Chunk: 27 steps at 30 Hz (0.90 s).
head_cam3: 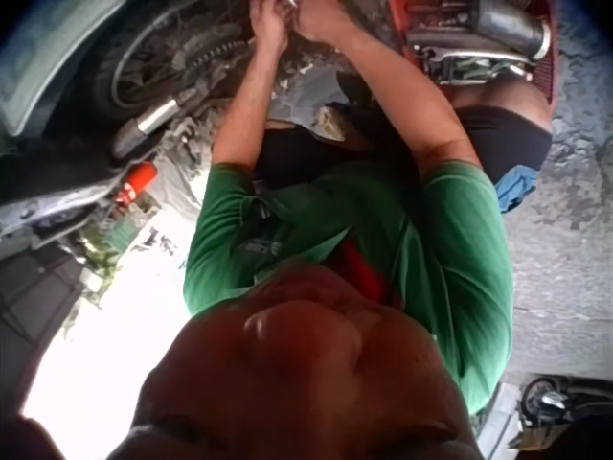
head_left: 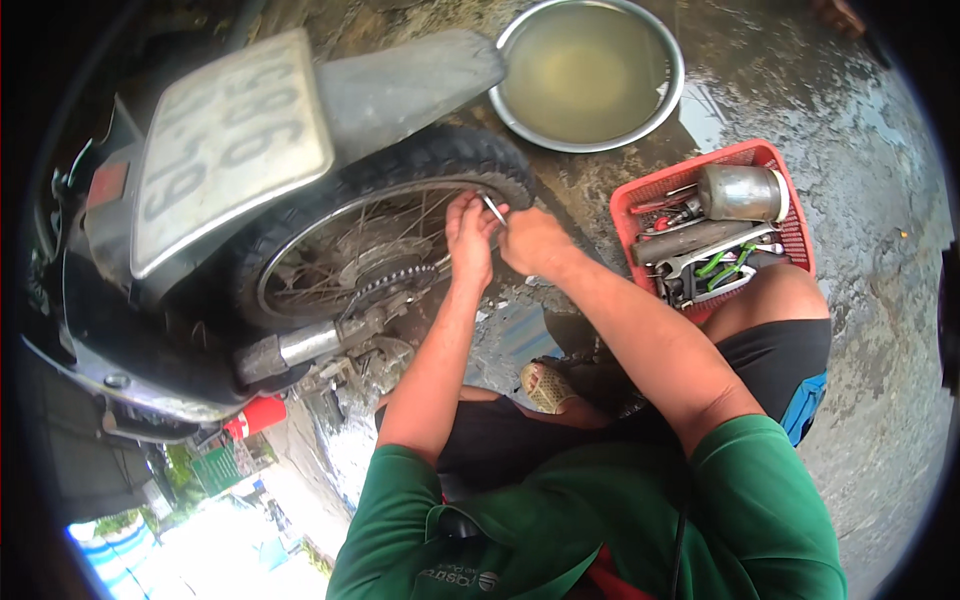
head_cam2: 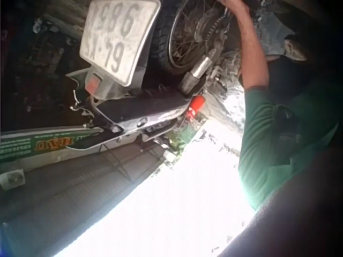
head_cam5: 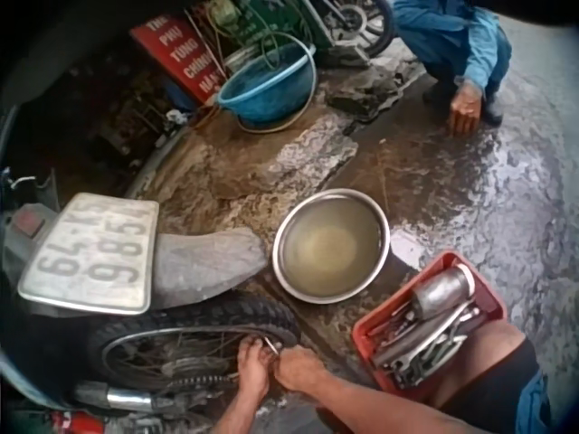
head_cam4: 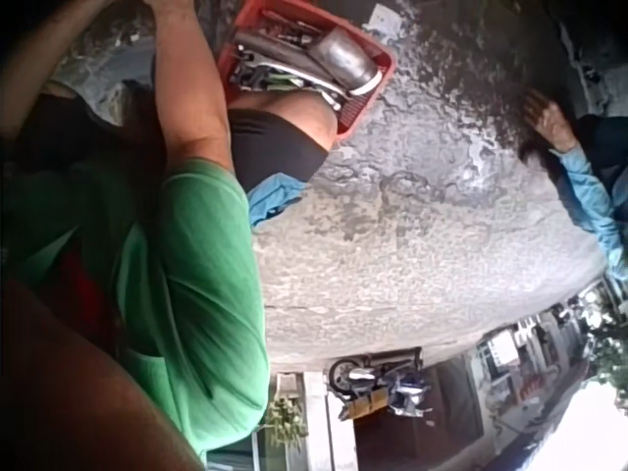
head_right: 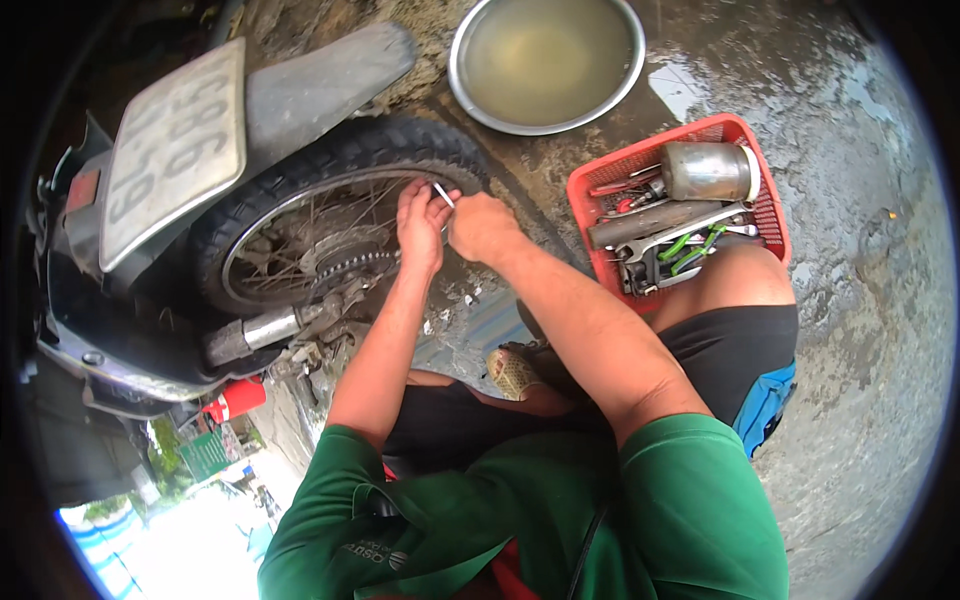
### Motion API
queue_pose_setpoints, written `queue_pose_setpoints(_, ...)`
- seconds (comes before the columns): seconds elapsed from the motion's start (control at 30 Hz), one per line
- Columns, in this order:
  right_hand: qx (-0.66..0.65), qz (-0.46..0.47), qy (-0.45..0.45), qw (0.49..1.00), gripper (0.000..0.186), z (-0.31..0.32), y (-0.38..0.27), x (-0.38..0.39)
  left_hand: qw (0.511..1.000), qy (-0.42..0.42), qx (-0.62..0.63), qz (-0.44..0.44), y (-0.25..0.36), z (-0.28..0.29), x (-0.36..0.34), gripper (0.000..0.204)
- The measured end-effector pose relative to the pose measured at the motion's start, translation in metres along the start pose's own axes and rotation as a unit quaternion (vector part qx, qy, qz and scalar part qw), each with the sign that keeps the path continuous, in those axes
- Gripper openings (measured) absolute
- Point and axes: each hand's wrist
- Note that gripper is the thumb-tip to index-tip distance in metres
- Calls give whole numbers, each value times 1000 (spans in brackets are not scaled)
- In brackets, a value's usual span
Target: Repairing a punctured motorcycle inner tube by identifying the leak in a water basin and patching it.
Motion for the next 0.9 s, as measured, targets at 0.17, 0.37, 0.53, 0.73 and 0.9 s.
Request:
queue_pose_setpoints(0.17,-21,-32,-25,999,33,-6,-4,-6,994,-16,-105,11,1,18,-12,27)
queue_pose_setpoints(0.37,28,14,-70,997,39,48,-24,-4,989,-31,-145,7,1,16,-9,28)
queue_pose_setpoints(0.53,-4,37,-57,998,39,24,-24,0,993,2,-108,41,-1,17,-12,31)
queue_pose_setpoints(0.73,-4,18,7,1000,38,-26,-5,-15,944,-41,-309,-108,-24,25,-19,40)
queue_pose_setpoints(0.9,13,37,76,996,38,-40,3,-17,871,-76,-454,-174,-23,26,-22,44)
Point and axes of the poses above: each hand's wrist, its own x-axis away from the middle knuckle, its own z-axis out of the back of the hand, y = z × x, and after that the axes turned 9 degrees about -z, right-handed
